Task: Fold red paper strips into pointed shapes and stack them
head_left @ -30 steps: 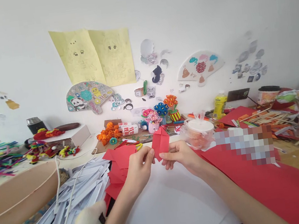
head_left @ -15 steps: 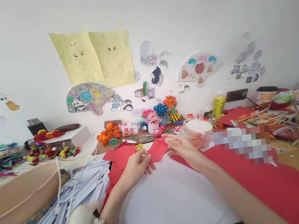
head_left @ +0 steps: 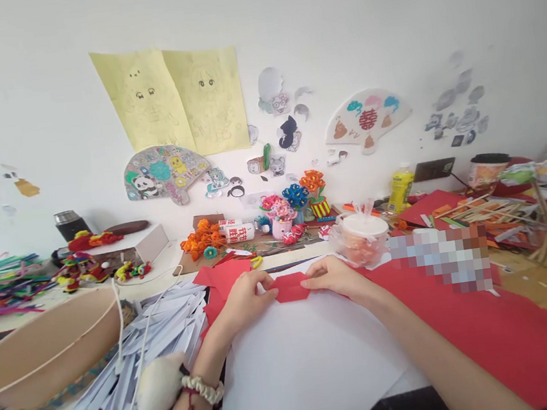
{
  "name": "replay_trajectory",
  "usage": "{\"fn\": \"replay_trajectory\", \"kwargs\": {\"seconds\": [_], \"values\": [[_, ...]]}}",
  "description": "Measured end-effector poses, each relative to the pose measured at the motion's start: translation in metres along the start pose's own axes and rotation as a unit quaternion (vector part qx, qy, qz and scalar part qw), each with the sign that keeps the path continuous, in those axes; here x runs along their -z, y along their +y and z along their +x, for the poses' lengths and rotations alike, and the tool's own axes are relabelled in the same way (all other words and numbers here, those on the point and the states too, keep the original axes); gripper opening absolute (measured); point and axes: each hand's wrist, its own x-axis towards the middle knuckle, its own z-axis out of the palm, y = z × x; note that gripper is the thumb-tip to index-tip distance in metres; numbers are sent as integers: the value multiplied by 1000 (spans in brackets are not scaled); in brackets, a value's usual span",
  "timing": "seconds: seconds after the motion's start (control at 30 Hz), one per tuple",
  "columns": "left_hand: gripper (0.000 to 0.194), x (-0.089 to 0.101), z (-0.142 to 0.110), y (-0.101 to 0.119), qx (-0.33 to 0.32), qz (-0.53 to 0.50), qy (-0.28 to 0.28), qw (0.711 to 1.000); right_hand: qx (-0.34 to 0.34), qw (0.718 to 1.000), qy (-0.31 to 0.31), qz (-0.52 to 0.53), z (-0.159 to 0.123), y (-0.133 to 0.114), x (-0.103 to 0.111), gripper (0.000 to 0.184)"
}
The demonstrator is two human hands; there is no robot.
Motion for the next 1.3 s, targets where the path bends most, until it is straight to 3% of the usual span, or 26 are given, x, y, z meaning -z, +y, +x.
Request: {"fn": "replay_trajectory", "kwargs": {"seconds": [0.1, 0.23, 0.37, 0.57, 0.77, 0.83, 1.0, 1.3], "values": [[15, 3, -1, 2, -14, 3, -45, 999, 4, 998, -3, -59, -1, 2, 2, 26], [19, 4, 0, 2, -41, 20, -87, 995, 12, 993, -52, -108, -3, 1, 6, 22], [12, -3, 0, -4, -47, 44, -57, 996, 32, 985, -79, -150, -1, 5, 7, 17], [11, -8, 0, -8, -39, 45, -47, 997, 73, 975, -57, -200, 3, 12, 7, 17], [5, 1, -4, -2, 29, -51, -147, 987, 98, 971, -113, -187, -1, 11, 10, 18], [6, 1, -7, 0, 20, -24, -127, 991, 74, 971, -143, -177, -5, 10, 9, 18], [9, -7, -10, 0, -6, 18, -71, 997, 104, 969, -75, -213, -16, 6, 5, 10], [7, -15, -10, -2, -29, 35, -61, 997, 128, 966, -48, -218, -18, 7, 5, 8]]}}
